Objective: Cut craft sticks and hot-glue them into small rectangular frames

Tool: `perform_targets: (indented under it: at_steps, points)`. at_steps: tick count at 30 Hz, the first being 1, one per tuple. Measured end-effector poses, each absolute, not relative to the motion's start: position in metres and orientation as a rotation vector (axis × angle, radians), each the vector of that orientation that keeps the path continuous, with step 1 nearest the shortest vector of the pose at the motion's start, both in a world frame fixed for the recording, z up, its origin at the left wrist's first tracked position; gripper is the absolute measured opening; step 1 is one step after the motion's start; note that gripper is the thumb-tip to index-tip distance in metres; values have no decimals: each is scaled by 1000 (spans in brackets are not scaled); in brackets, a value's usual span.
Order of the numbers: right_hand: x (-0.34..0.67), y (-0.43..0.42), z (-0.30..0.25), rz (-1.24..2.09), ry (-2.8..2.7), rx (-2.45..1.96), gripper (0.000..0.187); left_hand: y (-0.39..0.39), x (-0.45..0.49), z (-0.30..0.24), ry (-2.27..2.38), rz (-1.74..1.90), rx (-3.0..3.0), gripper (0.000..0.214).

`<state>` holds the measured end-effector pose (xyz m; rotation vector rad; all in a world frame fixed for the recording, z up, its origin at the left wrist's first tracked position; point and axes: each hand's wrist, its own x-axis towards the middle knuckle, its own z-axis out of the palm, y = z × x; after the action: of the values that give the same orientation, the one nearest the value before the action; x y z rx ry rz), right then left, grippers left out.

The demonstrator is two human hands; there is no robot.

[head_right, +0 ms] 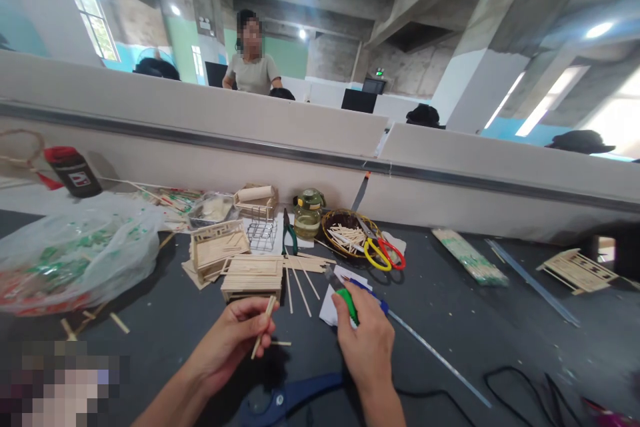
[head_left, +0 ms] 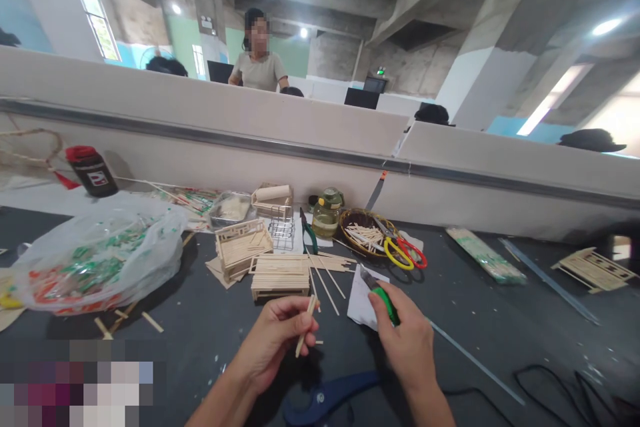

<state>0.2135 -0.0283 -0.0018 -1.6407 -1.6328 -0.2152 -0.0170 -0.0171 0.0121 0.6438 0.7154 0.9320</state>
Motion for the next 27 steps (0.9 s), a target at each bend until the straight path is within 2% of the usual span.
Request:
perform_targets:
  at_steps: [5, 12, 27]
  points:
    - [193, -35, 2, -169, -1826, -1478, 26, -9, -19, 5, 743, 979, 595, 37]
    - [174, -40, 8, -64, -2017, -1311, 24, -11, -18, 4, 753, 965, 609, 35]
    - [174, -40, 7, -19, -2026, -1343, 24, -15, -17, 7, 735, 945, 661, 33]
